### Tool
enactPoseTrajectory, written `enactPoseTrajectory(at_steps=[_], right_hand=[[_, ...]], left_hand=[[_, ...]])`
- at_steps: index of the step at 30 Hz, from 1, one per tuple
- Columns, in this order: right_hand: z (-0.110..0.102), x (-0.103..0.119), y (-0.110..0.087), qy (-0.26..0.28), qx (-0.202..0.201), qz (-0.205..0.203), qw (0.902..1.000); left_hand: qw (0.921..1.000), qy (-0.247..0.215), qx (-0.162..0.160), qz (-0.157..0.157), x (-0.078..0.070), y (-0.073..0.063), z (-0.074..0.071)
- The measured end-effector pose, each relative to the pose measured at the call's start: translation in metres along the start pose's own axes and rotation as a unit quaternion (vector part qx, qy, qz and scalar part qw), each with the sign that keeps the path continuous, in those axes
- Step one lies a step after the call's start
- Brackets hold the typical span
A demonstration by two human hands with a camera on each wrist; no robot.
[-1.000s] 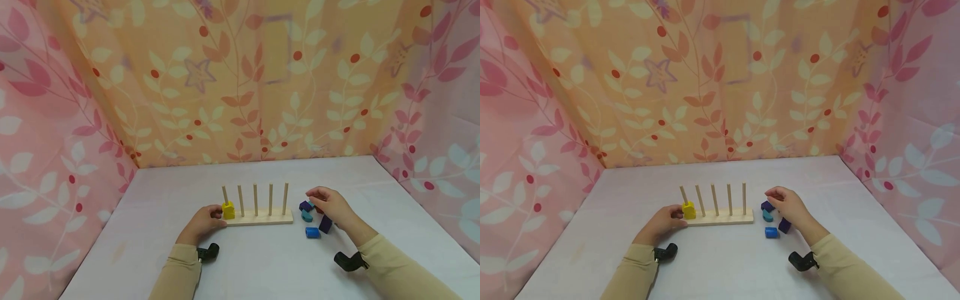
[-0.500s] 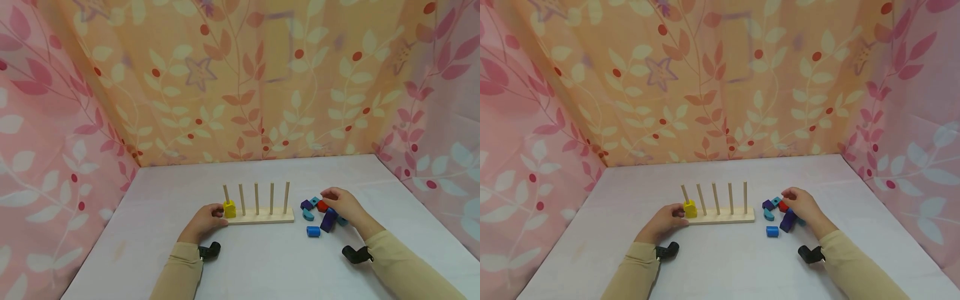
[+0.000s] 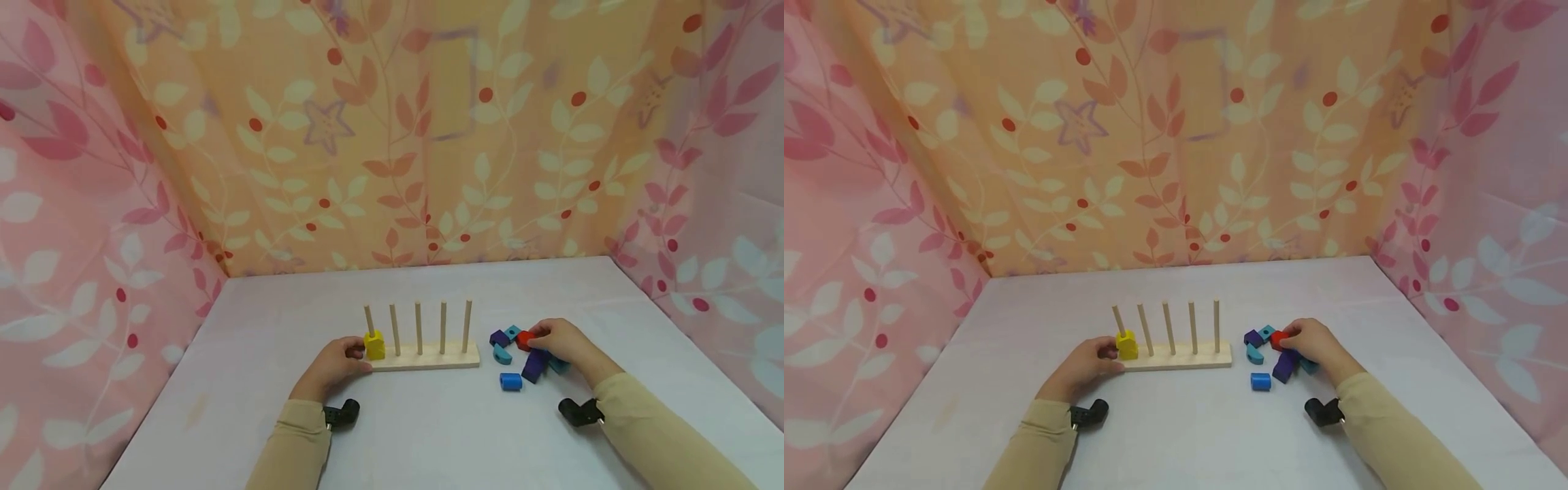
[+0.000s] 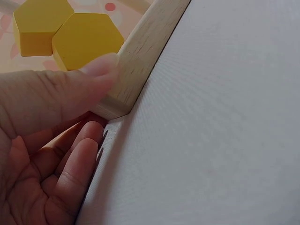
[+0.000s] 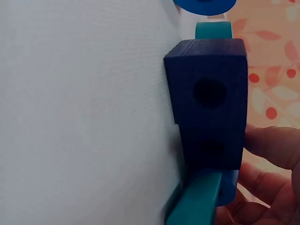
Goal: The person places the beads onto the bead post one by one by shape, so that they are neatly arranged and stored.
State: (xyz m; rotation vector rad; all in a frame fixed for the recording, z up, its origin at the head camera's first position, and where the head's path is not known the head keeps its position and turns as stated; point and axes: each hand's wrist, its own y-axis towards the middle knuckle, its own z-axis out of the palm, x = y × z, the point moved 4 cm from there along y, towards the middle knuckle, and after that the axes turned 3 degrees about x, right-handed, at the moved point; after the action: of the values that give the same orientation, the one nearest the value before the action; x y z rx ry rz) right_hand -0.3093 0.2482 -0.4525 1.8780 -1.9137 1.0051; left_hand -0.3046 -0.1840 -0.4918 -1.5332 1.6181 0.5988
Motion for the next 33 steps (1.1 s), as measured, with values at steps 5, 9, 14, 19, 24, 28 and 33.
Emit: enactPoseTrajectory(at_steps=[5, 9, 14, 19, 24, 28, 33], right_hand=[[0.003, 0.003, 0.0, 0.003, -0.002, -0.009, 1.0], [0.006, 0.006, 0.001, 0.006, -0.008, -0.025, 0.9996], [0.009, 0.01, 0.004, 0.005, 0.0, -0.029, 0.9996], [0.009, 0.015, 0.005, -0.004, 0.014, -0.029, 0.9995], [-0.002, 0.028, 0.001, 0.008, 0.016, -0.037, 0.9991], [-0.016, 0.047, -0.004, 0.041, 0.008, -0.041, 0.9983], [-0.035, 0.078, -0.016, 0.061, -0.007, -0.089, 0.9941]], left_hand=[[1.0, 0.005, -0.001, -0.002, 0.002, -0.002, -0.001], [1.0, 0.008, -0.001, -0.001, 0.003, 0.0, -0.001], [0.9999, 0.012, 0.001, -0.003, 0.004, 0.002, -0.001], [1.0, 0.008, 0.0, -0.001, 0.003, 0.002, 0.0], [1.0, -0.003, 0.001, -0.001, 0.001, 0.001, 0.0], [1.0, -0.009, 0.003, -0.003, 0.0, 0.0, 0.0], [0.9999, -0.009, 0.003, -0.005, -0.002, -0.002, -0.001]])
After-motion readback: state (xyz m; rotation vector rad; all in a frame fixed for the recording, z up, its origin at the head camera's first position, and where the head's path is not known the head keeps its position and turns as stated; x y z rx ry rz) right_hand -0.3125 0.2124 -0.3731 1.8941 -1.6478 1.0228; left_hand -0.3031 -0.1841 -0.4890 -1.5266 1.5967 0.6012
